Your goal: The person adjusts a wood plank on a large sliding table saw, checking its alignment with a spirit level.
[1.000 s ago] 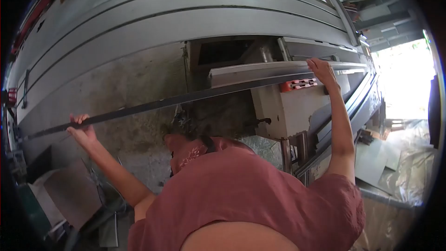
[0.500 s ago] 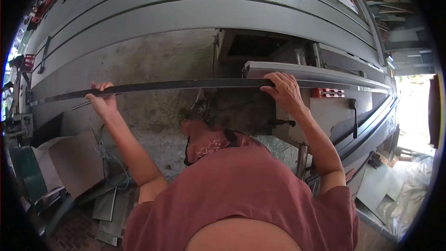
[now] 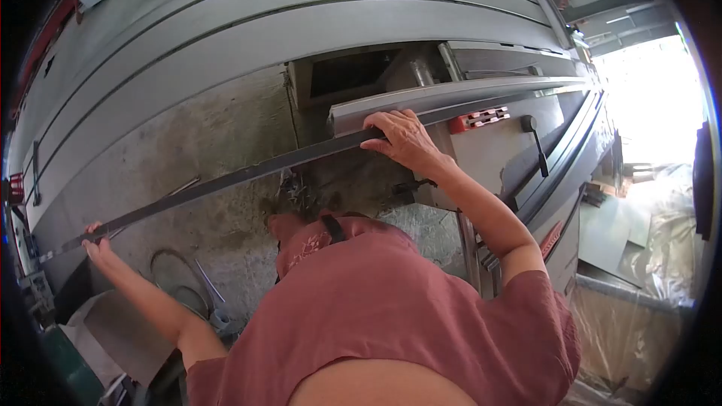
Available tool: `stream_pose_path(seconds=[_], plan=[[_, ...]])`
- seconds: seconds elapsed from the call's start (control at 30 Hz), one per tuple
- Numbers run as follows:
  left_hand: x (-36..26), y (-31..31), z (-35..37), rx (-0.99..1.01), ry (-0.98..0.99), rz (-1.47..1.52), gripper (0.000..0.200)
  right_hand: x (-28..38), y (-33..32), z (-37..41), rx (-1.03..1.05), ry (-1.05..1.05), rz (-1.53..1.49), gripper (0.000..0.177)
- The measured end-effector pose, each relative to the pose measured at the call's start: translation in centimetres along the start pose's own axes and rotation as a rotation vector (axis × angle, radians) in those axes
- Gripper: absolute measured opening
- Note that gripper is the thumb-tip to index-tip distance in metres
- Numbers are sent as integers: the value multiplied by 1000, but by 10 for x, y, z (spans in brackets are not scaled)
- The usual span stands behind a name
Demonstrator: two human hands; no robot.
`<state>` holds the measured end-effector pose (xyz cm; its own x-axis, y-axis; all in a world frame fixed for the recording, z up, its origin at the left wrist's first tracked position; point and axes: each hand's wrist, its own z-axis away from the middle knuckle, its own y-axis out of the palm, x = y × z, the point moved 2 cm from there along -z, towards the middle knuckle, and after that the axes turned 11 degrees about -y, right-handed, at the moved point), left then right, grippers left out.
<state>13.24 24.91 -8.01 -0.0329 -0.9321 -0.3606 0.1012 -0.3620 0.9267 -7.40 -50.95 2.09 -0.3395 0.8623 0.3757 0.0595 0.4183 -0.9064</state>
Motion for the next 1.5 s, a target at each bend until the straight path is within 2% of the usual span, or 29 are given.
stream_pose_path(seconds=[0.07,0.17,0.27,0.33,0.53,0.63,0.7,0.73,0.87,0.97,1.07,1.33,1.43,1.47,1.5], plan=[[-40,-37,-35,-347,56,-177,56,-3,-6,5,-12,-13,9,36],[-12,-19,-32,-374,-4,-21,64,0,-20,11,-50,-59,92,37],[14,-19,-40,-394,11,-140,70,-5,-32,14,-71,-48,174,32],[33,-14,-40,-392,15,-105,69,-13,-40,16,-59,-17,190,29],[95,15,-23,-304,38,-48,62,-45,-62,28,110,47,268,27],[136,53,-1,-188,-12,10,52,-66,-74,38,12,105,271,38],[161,81,12,-324,75,-78,48,-81,-83,44,56,231,247,41],[165,73,12,-274,82,-77,42,-87,-86,47,55,229,245,41],[196,81,25,-126,46,-75,41,-111,-97,58,105,329,253,49],[231,102,46,-190,79,-83,39,-124,-106,66,131,371,271,52],[265,129,69,-338,86,-125,44,-138,-112,73,163,407,302,53],[320,157,98,-391,99,-180,41,-175,-124,88,297,504,397,53],[333,167,106,-375,94,-144,40,-163,-124,80,312,406,572,47],[337,174,109,-424,81,-163,39,-151,-121,71,216,278,632,35],[341,172,112,-440,96,-163,39,-124,-117,55,225,260,624,35]])
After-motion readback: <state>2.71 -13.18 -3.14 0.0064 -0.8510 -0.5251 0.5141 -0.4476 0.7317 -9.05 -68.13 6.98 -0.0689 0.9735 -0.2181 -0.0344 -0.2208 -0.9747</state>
